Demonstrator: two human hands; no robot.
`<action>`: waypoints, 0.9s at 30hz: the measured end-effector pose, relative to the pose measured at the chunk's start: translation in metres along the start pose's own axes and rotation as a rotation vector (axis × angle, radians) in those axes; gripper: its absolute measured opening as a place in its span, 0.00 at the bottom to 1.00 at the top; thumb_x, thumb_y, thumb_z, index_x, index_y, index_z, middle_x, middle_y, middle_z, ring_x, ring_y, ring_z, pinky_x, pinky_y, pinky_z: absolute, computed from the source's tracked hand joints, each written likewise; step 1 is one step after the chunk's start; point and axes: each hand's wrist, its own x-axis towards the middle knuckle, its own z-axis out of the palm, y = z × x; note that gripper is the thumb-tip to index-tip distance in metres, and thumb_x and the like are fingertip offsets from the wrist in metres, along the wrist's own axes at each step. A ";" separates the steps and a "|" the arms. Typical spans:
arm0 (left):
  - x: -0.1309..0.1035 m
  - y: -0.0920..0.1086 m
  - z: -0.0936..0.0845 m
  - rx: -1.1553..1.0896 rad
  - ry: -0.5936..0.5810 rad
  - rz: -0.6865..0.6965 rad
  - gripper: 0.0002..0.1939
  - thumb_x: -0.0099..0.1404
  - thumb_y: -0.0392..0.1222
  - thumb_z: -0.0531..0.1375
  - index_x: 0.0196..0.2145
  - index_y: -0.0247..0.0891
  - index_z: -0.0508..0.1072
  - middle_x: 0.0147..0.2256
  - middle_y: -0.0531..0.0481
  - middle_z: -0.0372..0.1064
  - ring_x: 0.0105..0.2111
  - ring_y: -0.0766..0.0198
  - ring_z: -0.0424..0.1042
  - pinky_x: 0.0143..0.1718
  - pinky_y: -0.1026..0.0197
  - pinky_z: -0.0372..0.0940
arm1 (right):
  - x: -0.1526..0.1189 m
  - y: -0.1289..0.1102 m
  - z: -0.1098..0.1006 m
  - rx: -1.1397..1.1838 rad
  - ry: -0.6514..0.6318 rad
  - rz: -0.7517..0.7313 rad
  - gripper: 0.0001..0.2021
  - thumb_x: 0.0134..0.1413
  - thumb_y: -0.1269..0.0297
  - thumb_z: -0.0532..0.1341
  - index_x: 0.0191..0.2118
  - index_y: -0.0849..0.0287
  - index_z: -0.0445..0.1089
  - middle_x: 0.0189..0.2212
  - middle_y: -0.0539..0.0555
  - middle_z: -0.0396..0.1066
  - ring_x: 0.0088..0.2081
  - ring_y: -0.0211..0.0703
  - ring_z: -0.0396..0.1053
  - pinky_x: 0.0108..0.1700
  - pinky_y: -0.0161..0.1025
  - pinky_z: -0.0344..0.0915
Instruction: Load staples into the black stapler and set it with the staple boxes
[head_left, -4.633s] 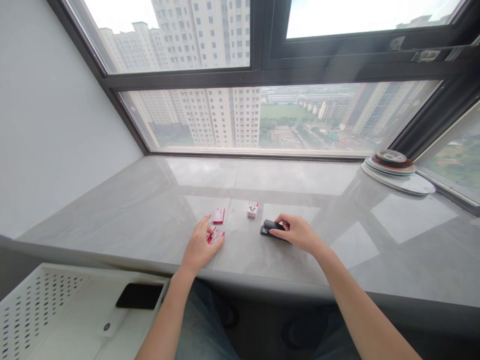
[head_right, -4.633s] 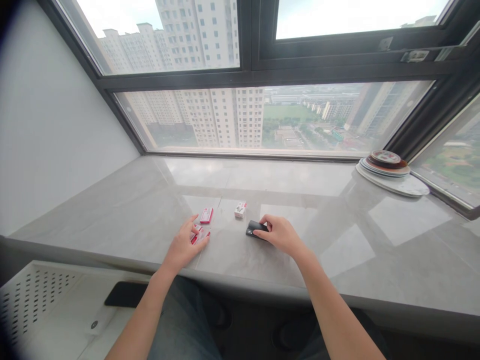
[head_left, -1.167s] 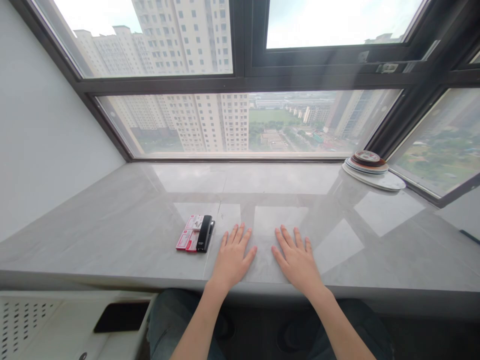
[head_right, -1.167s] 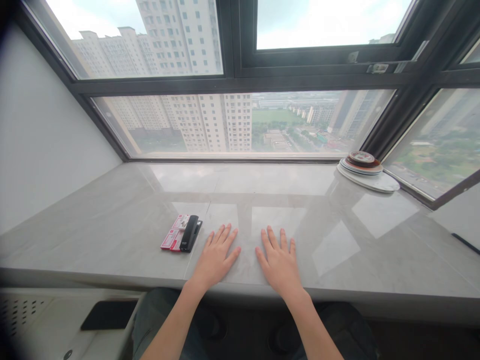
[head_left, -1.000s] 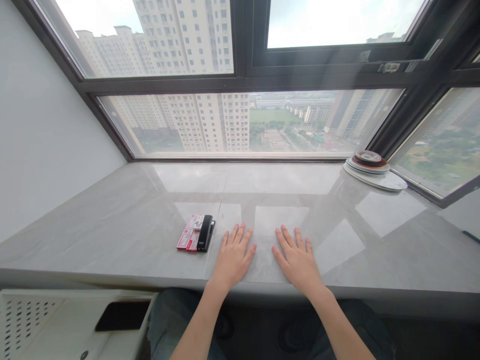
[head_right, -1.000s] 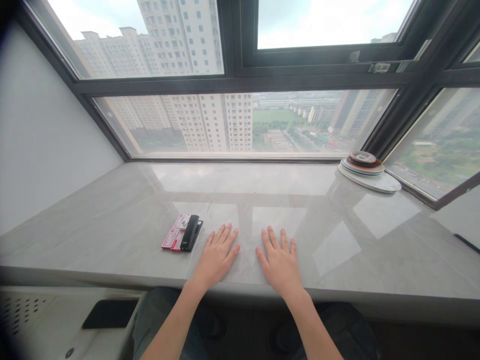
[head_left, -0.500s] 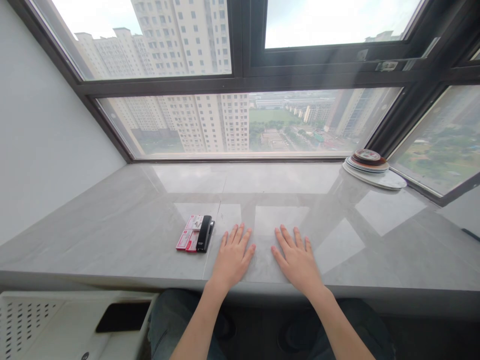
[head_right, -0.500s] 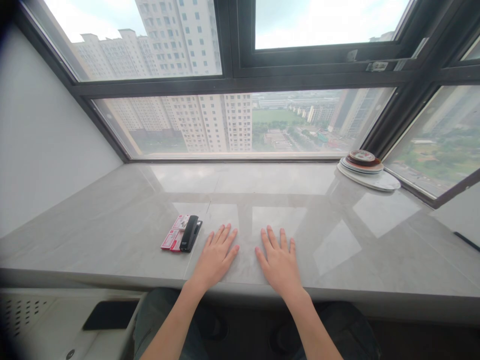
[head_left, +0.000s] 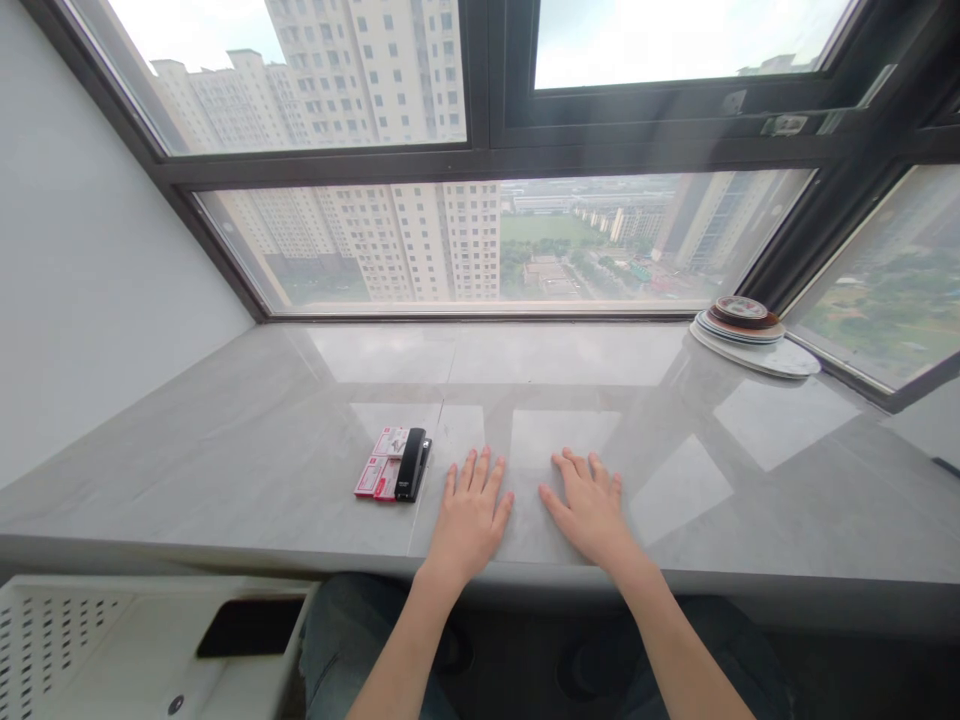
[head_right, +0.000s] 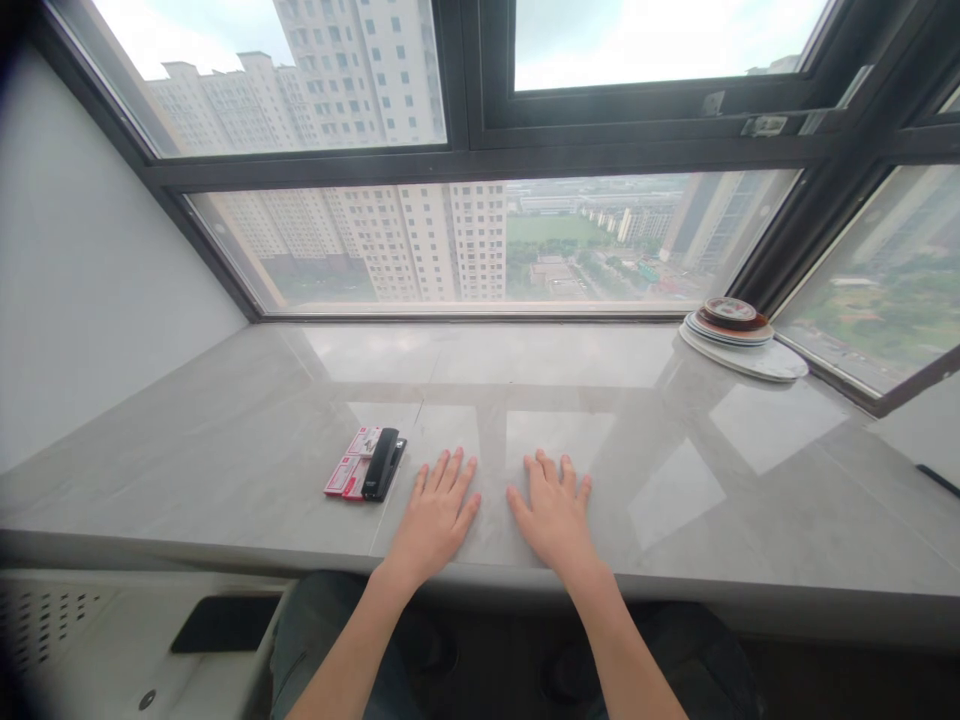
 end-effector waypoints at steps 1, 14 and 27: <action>-0.001 0.000 0.000 0.001 0.002 -0.002 0.29 0.77 0.51 0.47 0.72 0.51 0.51 0.73 0.49 0.44 0.73 0.48 0.41 0.71 0.34 0.45 | 0.006 -0.013 -0.002 0.067 -0.001 0.006 0.29 0.66 0.47 0.53 0.67 0.54 0.63 0.66 0.64 0.61 0.69 0.69 0.51 0.67 0.71 0.42; -0.005 -0.014 0.009 -0.038 -0.044 0.054 0.29 0.76 0.47 0.51 0.71 0.48 0.54 0.72 0.51 0.49 0.73 0.51 0.43 0.72 0.41 0.48 | 0.081 -0.199 0.039 0.481 -0.285 -0.261 0.33 0.57 0.44 0.63 0.62 0.58 0.62 0.57 0.63 0.65 0.48 0.55 0.70 0.49 0.47 0.65; -0.001 0.001 -0.029 -0.358 0.088 -0.043 0.18 0.75 0.47 0.53 0.59 0.47 0.70 0.61 0.46 0.67 0.61 0.51 0.64 0.61 0.44 0.63 | 0.069 -0.057 -0.015 0.438 -0.078 -0.328 0.21 0.60 0.66 0.60 0.59 0.49 0.72 0.51 0.53 0.75 0.52 0.48 0.71 0.67 0.54 0.49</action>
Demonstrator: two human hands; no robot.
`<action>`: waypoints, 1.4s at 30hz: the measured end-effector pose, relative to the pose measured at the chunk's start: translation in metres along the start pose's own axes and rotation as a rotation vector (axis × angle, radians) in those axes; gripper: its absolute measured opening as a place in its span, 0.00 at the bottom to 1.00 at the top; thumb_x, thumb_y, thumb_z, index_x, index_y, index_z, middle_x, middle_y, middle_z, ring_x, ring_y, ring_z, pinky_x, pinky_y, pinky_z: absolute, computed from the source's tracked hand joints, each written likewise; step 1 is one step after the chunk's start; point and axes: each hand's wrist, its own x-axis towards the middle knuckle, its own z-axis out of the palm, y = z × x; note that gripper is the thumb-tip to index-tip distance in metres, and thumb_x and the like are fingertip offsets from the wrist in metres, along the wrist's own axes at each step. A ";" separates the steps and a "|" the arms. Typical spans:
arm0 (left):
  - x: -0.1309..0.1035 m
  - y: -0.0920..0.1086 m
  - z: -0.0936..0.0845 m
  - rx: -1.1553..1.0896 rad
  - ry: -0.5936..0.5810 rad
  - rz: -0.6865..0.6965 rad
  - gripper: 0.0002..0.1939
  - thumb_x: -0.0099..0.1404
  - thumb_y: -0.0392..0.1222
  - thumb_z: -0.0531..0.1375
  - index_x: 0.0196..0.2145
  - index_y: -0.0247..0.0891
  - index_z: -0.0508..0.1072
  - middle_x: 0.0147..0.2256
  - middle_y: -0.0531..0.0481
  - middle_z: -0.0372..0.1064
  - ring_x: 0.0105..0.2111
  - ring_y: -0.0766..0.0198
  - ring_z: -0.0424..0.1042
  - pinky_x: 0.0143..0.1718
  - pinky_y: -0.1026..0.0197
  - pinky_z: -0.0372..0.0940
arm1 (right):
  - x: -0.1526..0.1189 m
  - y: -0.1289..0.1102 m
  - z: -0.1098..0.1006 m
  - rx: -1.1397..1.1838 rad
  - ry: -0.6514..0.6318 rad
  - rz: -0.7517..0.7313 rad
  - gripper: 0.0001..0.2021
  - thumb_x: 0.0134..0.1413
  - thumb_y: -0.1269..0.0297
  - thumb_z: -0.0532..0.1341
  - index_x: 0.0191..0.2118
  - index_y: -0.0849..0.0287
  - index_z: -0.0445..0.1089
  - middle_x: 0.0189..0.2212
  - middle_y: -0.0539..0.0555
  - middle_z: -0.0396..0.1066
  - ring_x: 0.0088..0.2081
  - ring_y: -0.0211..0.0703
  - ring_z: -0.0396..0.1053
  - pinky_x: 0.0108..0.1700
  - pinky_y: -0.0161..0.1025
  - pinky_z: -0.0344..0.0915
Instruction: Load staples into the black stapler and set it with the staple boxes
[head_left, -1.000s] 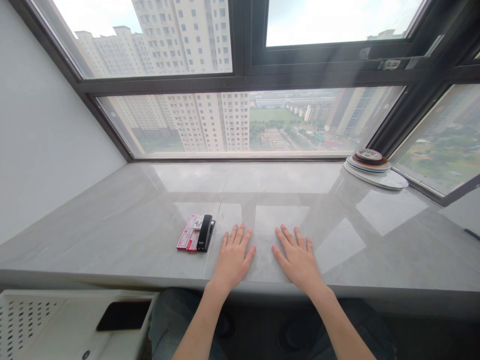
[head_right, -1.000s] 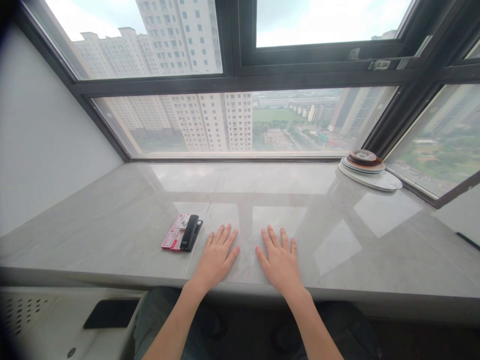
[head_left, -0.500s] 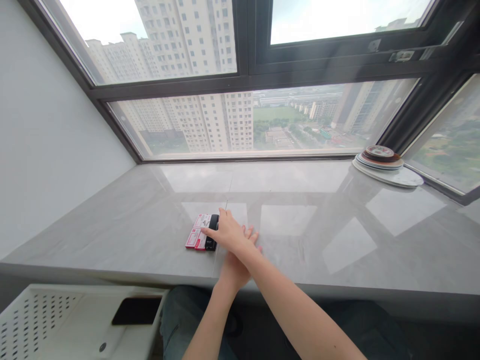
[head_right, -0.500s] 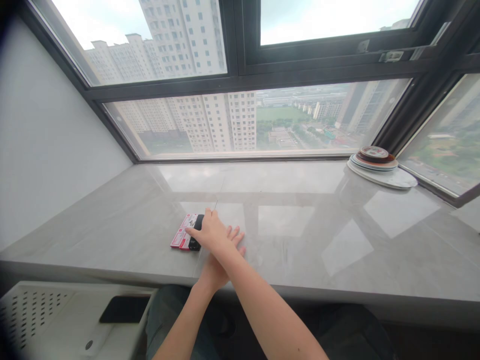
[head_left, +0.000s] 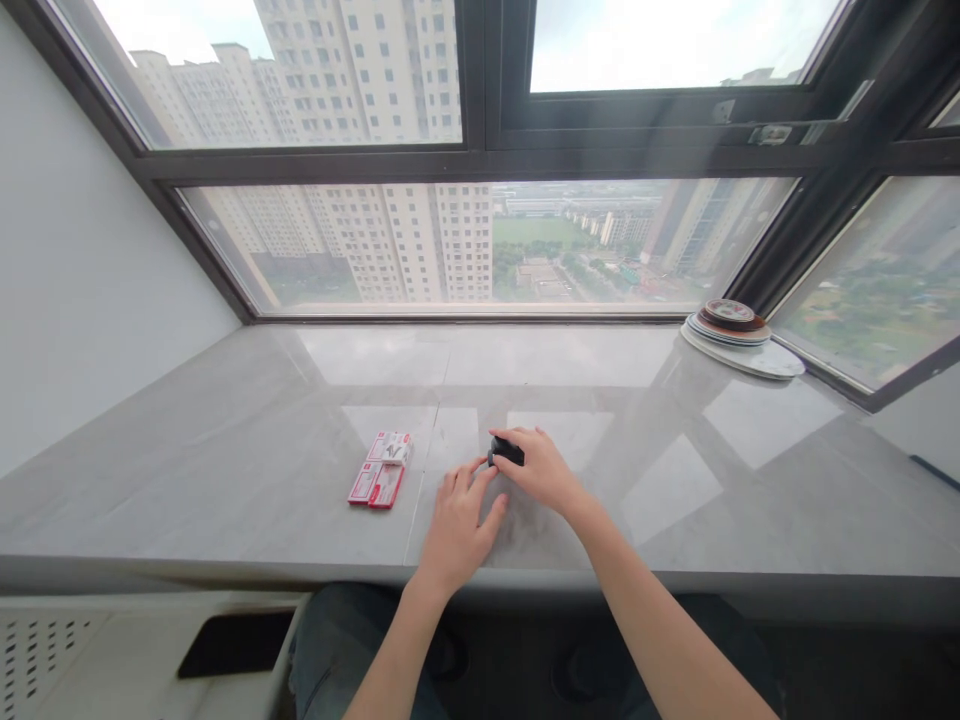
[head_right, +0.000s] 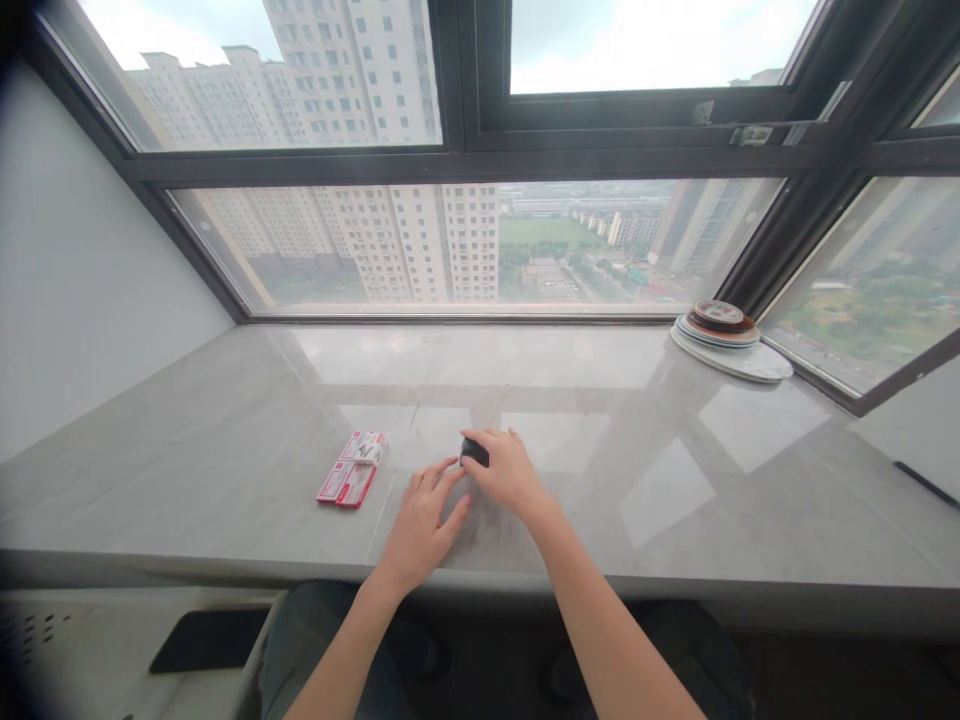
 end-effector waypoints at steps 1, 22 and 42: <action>0.000 0.001 0.003 0.059 -0.009 0.022 0.20 0.75 0.47 0.54 0.62 0.48 0.67 0.64 0.47 0.63 0.64 0.50 0.60 0.64 0.42 0.59 | -0.008 0.001 0.002 0.000 0.053 -0.004 0.20 0.60 0.63 0.61 0.57 0.48 0.73 0.51 0.52 0.76 0.53 0.48 0.71 0.69 0.56 0.45; -0.002 -0.011 0.014 0.128 0.000 -0.020 0.22 0.75 0.47 0.52 0.64 0.43 0.60 0.73 0.44 0.45 0.72 0.52 0.46 0.70 0.40 0.47 | -0.053 0.057 -0.013 1.507 0.774 0.497 0.18 0.61 0.49 0.55 0.49 0.55 0.69 0.53 0.57 0.74 0.60 0.47 0.70 0.64 0.50 0.67; -0.023 -0.009 -0.010 -0.062 -0.010 -0.057 0.21 0.68 0.39 0.62 0.58 0.51 0.72 0.50 0.48 0.73 0.50 0.54 0.70 0.54 0.50 0.67 | -0.094 0.016 -0.019 0.482 -0.273 0.497 0.23 0.65 0.42 0.55 0.46 0.58 0.72 0.25 0.48 0.71 0.16 0.33 0.57 0.19 0.34 0.51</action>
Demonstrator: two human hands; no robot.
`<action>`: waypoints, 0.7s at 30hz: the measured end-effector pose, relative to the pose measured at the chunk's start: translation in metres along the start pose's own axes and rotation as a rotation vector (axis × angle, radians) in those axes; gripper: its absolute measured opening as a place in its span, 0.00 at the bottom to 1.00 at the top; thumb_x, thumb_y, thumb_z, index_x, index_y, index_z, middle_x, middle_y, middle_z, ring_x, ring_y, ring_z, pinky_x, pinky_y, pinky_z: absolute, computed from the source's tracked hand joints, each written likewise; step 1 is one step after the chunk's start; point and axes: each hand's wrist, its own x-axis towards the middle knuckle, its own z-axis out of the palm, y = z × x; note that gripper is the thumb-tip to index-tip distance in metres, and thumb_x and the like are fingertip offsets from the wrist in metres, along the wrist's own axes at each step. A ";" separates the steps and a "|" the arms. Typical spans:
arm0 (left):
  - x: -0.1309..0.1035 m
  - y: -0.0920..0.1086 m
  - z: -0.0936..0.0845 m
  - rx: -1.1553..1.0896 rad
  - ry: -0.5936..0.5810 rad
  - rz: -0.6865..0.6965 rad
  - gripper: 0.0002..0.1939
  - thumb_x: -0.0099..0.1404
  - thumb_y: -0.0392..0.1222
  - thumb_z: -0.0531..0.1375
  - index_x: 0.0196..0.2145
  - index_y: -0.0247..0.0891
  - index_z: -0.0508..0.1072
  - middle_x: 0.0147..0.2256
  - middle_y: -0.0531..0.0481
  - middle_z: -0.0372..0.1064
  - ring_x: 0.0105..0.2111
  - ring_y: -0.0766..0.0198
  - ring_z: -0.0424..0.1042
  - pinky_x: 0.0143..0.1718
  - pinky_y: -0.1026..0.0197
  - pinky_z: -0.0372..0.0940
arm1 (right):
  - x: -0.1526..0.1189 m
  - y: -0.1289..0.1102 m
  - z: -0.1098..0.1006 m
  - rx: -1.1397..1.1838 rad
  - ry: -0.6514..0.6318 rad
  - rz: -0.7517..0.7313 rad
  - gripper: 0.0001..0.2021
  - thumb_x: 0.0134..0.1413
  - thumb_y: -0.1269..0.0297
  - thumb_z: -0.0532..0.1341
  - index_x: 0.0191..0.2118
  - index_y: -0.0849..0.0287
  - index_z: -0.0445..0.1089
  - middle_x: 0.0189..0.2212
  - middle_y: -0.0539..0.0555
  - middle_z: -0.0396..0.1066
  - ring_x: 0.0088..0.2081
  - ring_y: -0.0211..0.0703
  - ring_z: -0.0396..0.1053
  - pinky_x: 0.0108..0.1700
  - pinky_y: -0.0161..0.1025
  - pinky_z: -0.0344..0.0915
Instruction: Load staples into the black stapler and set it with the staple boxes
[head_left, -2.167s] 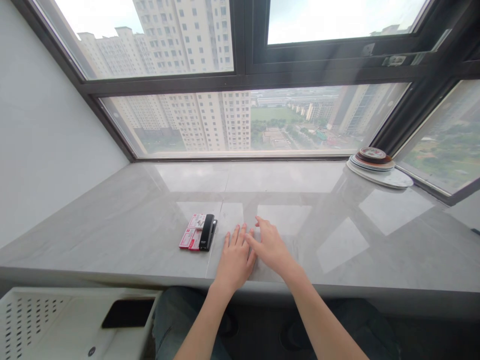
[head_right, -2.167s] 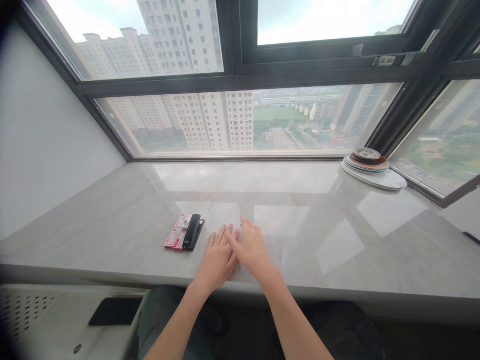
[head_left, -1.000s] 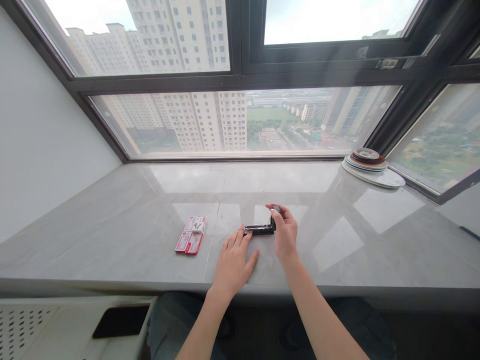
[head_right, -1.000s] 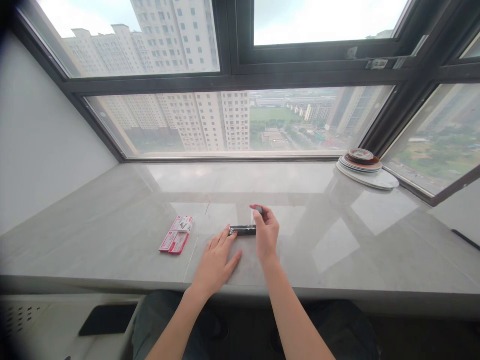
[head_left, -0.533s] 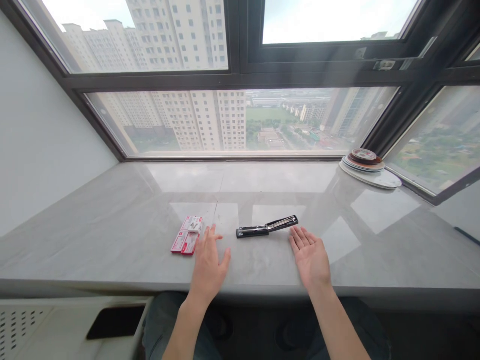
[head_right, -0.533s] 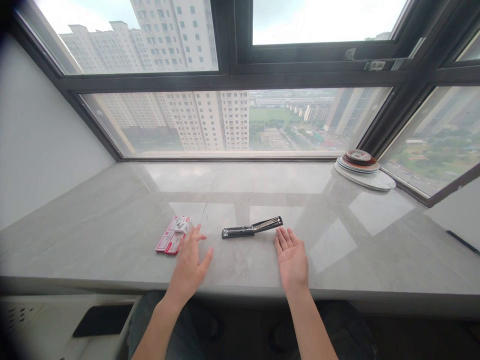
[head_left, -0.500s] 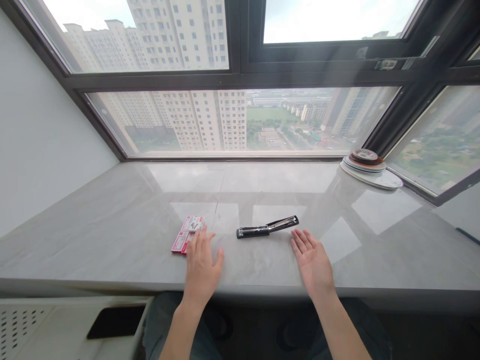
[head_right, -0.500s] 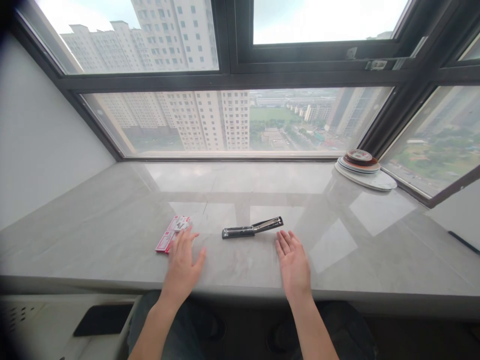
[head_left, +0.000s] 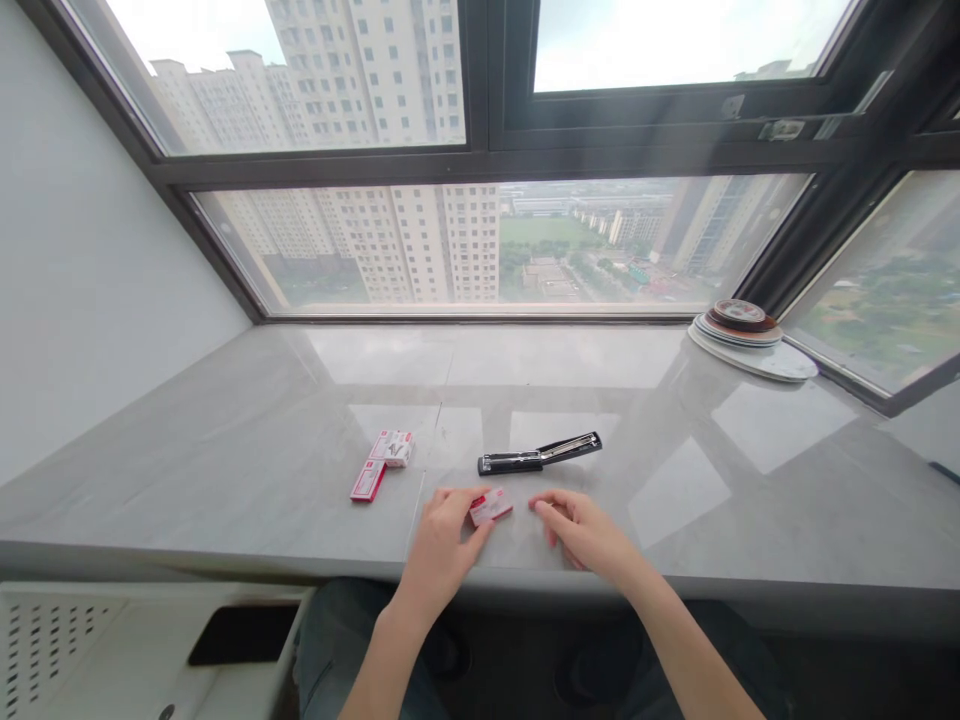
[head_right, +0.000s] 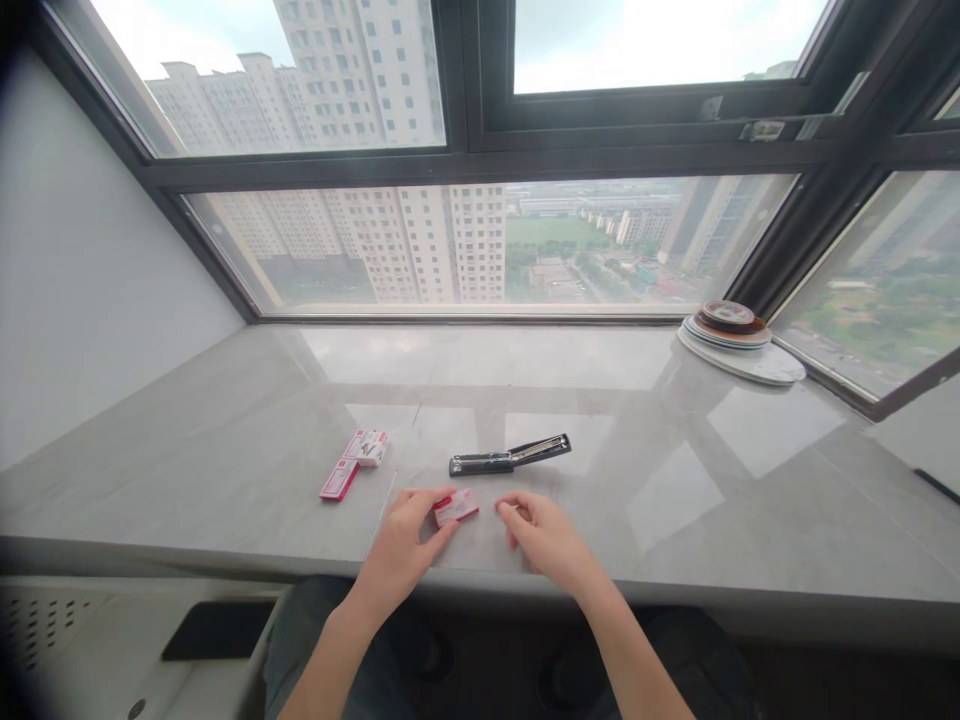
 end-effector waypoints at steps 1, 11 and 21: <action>0.006 0.007 0.006 -0.044 -0.027 0.009 0.24 0.66 0.40 0.64 0.60 0.51 0.70 0.49 0.48 0.73 0.50 0.55 0.71 0.55 0.50 0.67 | 0.005 -0.002 -0.001 0.024 -0.041 0.006 0.24 0.64 0.41 0.55 0.43 0.59 0.72 0.22 0.47 0.69 0.15 0.32 0.54 0.18 0.33 0.48; 0.033 0.021 0.019 -0.166 -0.105 0.050 0.25 0.64 0.40 0.66 0.59 0.49 0.71 0.48 0.50 0.75 0.51 0.54 0.71 0.57 0.49 0.65 | 0.005 0.010 -0.054 -0.177 0.089 0.061 0.23 0.60 0.40 0.58 0.32 0.59 0.70 0.16 0.45 0.63 0.19 0.35 0.54 0.24 0.34 0.46; 0.031 0.014 0.022 -0.188 -0.088 0.029 0.32 0.62 0.39 0.67 0.63 0.50 0.67 0.50 0.49 0.74 0.52 0.53 0.70 0.58 0.48 0.65 | 0.027 -0.050 -0.018 -0.883 0.142 -0.353 0.07 0.54 0.65 0.64 0.29 0.50 0.80 0.25 0.52 0.75 0.29 0.44 0.69 0.30 0.38 0.48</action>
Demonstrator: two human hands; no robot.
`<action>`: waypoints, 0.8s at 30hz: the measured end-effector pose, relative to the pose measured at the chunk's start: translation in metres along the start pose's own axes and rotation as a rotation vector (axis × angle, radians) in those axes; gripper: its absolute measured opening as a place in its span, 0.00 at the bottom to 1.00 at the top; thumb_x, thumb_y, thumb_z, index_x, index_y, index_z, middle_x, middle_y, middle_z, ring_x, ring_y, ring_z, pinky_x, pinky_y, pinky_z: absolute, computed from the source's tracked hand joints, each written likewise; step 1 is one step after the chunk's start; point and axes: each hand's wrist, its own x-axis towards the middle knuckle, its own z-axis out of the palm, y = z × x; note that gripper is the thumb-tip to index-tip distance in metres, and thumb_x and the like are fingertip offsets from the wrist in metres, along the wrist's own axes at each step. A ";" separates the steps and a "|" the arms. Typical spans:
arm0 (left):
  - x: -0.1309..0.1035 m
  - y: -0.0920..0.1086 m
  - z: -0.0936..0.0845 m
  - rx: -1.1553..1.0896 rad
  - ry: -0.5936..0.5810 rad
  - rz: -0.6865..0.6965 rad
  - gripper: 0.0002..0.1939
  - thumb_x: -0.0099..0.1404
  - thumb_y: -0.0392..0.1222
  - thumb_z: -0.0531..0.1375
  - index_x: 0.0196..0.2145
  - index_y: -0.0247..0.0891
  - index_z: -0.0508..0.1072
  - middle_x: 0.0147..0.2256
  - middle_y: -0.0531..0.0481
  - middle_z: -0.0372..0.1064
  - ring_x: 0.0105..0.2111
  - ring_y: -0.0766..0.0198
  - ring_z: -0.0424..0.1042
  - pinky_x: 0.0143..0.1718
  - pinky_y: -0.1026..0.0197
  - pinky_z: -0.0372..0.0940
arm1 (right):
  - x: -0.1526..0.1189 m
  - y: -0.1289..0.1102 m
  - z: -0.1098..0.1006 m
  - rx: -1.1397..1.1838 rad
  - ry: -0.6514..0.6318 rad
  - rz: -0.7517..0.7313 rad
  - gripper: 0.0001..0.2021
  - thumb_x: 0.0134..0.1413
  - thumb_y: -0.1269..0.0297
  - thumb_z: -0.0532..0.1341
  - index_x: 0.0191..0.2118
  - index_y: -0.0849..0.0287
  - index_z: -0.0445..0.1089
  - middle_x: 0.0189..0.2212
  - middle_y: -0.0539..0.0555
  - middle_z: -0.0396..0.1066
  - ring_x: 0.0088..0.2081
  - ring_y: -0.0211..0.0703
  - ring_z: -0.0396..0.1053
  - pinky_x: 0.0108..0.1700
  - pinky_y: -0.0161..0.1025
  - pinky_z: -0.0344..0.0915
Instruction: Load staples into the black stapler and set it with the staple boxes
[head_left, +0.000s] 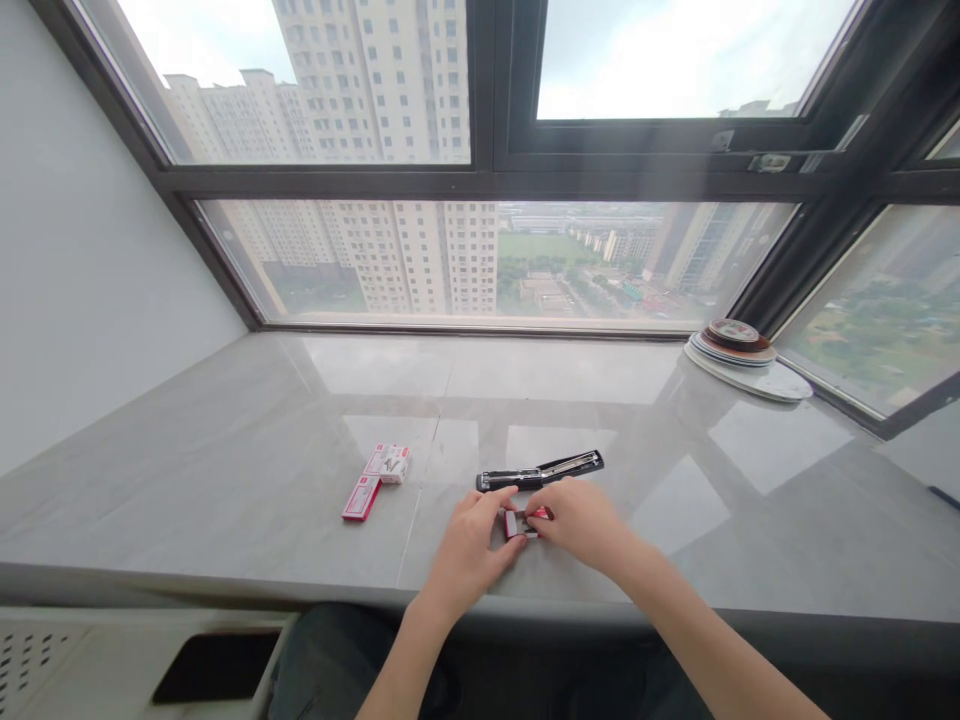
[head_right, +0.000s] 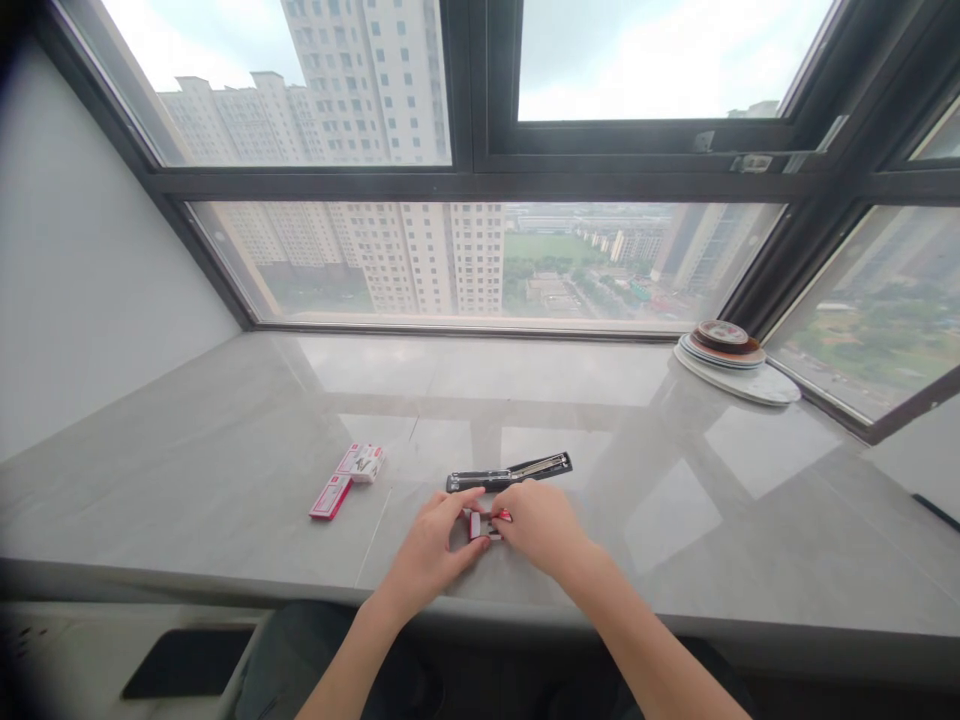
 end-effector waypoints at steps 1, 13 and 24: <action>0.000 0.000 0.000 -0.005 0.001 -0.003 0.32 0.62 0.39 0.67 0.63 0.50 0.68 0.50 0.49 0.74 0.52 0.53 0.70 0.57 0.48 0.65 | 0.007 -0.004 0.002 -0.055 -0.014 -0.019 0.07 0.52 0.67 0.64 0.28 0.50 0.80 0.25 0.53 0.75 0.29 0.45 0.69 0.31 0.38 0.48; 0.000 -0.001 -0.003 -0.014 0.010 -0.007 0.31 0.61 0.40 0.68 0.61 0.51 0.69 0.51 0.48 0.73 0.52 0.52 0.70 0.57 0.49 0.65 | -0.022 0.039 -0.002 0.333 0.019 -0.006 0.07 0.60 0.61 0.61 0.37 0.54 0.77 0.27 0.48 0.73 0.29 0.39 0.65 0.33 0.35 0.58; 0.002 0.008 0.016 0.016 0.096 -0.160 0.12 0.72 0.44 0.56 0.49 0.47 0.75 0.33 0.53 0.76 0.34 0.57 0.74 0.46 0.52 0.64 | -0.040 0.035 0.004 0.335 0.001 0.051 0.15 0.59 0.53 0.64 0.50 0.47 0.79 0.34 0.50 0.70 0.31 0.41 0.67 0.36 0.37 0.64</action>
